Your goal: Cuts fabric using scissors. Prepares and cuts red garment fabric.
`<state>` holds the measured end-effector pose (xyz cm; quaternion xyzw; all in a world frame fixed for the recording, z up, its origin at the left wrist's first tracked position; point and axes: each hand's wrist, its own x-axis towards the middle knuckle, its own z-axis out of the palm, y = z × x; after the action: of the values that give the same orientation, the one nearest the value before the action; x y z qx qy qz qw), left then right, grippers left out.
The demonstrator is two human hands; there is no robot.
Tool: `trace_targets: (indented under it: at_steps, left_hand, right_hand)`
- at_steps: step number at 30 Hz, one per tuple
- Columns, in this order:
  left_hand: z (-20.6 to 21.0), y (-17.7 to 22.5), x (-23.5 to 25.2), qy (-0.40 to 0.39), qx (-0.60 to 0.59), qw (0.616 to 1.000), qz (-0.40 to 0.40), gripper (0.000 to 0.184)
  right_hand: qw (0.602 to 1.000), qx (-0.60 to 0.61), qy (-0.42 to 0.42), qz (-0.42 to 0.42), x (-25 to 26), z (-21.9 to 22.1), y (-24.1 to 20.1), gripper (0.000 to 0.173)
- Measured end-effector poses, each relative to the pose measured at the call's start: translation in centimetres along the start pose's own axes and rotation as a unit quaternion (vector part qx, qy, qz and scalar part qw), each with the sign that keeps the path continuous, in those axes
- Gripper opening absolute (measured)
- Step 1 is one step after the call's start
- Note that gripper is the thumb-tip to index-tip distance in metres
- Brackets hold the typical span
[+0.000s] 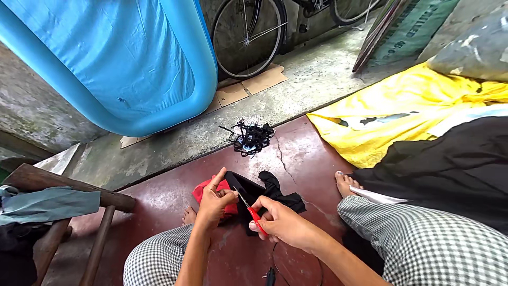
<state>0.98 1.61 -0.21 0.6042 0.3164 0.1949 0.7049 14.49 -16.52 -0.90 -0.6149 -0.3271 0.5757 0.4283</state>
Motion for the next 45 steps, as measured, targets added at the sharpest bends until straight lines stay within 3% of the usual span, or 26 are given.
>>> trace_targets:
  at_steps: [17, 33, 39, 45]
  left_hand:
    - [-1.2, 1.0, -0.7, -0.044, 0.033, 0.998, 0.019, 0.093]
    - [-1.0, 1.7, -1.5, -0.084, 0.019, 0.995, 0.047, 0.098]
    - [-1.1, 1.8, -1.5, -0.093, 0.014, 0.994, 0.048, 0.098]
    - [-1.1, 2.0, -1.8, -0.146, 0.04, 0.987, 0.047, 0.101]
  right_hand:
    - [0.978, 0.175, -0.109, -0.01, 0.5, 0.4, 0.3, 0.042]
    - [0.967, 0.218, -0.122, -0.057, 0.3, 0.8, 0.1, 0.045]
    - [0.963, 0.24, -0.105, -0.066, 0.0, 0.8, -0.5, 0.036]
    - [0.958, 0.249, -0.128, -0.059, 0.0, 0.5, -0.4, 0.041]
